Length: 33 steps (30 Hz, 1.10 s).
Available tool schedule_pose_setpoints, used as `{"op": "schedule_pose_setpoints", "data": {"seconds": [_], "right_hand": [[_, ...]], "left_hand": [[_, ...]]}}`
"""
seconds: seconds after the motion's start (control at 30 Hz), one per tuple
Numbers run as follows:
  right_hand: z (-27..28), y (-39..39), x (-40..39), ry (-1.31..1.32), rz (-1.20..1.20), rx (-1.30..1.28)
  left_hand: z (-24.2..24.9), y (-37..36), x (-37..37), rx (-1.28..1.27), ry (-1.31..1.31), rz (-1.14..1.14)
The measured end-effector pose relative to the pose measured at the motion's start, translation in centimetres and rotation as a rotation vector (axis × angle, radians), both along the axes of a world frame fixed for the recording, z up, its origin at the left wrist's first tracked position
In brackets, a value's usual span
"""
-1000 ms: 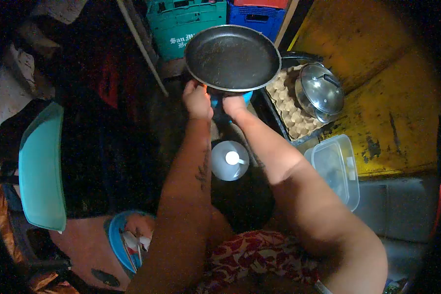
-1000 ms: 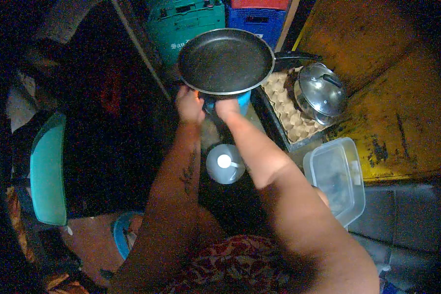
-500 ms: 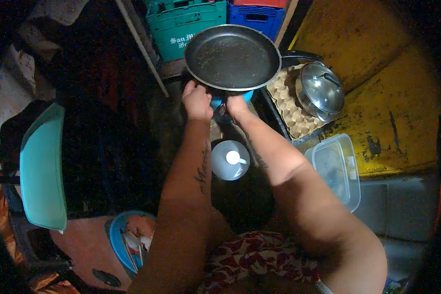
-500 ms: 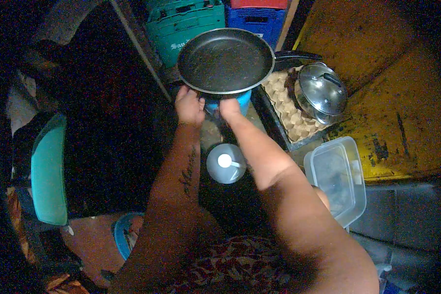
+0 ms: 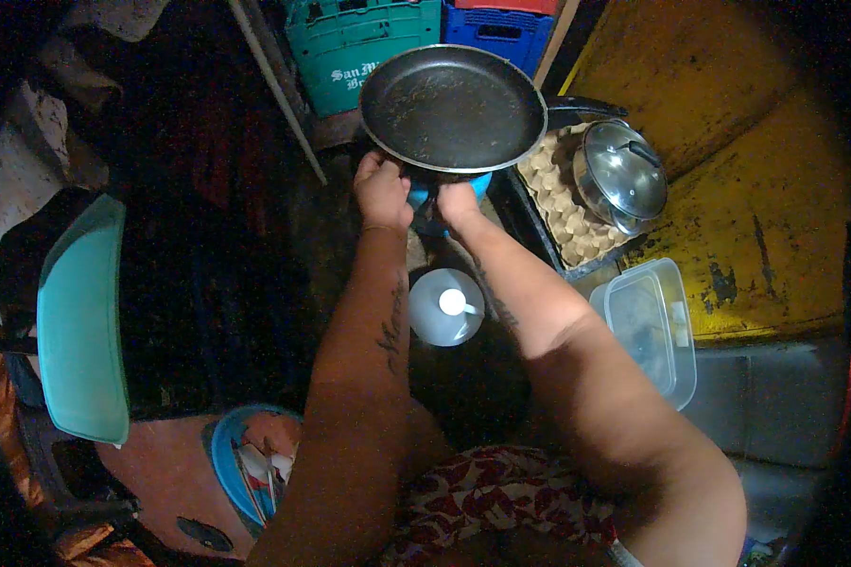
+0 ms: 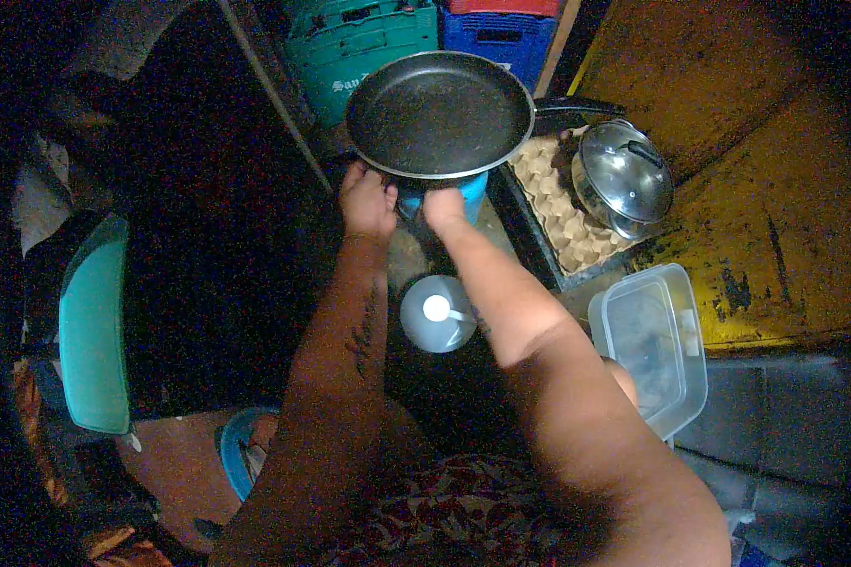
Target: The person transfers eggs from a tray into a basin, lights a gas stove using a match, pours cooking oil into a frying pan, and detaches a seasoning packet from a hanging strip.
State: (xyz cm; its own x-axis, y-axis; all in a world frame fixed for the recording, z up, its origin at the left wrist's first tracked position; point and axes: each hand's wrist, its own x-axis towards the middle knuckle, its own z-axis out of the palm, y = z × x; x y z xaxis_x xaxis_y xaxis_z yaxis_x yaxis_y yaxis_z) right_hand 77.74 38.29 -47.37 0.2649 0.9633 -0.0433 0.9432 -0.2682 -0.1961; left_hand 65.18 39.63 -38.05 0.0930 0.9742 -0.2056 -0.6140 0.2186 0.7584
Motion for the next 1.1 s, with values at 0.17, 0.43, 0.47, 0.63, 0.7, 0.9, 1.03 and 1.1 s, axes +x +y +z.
{"op": "schedule_pose_setpoints", "data": {"seconds": [0.17,0.43,0.47,0.63,0.7,0.9,1.03,1.1], "right_hand": [[-0.1,-0.2,0.1,-0.059,0.013,0.023],[-1.2,0.1,0.3,0.138,-0.088,0.072],[-1.5,0.3,0.5,0.195,-0.086,0.044],[-4.8,1.1,1.8,0.421,-0.079,0.046],[-4.8,1.0,1.5,0.705,-0.163,0.161],[-5.2,1.4,2.1,0.896,-0.307,0.14],[1.3,-0.8,0.7,-0.139,0.188,-0.054],[0.1,-0.4,0.8,-0.131,0.106,0.034]], "left_hand": [[-1.6,0.9,-0.6,-0.017,-0.021,0.016],[-4.9,4.5,-5.3,-0.234,-0.208,0.073],[-4.5,4.3,-5.7,-0.265,-0.178,0.142],[-6.6,6.0,-7.6,-0.207,-0.315,0.163],[-6.4,5.8,-7.9,-0.218,-0.32,0.153],[-4.4,4.1,-8.2,-0.157,-0.325,0.12],[-3.1,3.7,-6.7,-0.138,-0.24,0.077],[-2.8,3.4,-6.3,-0.149,-0.149,0.055]]}}
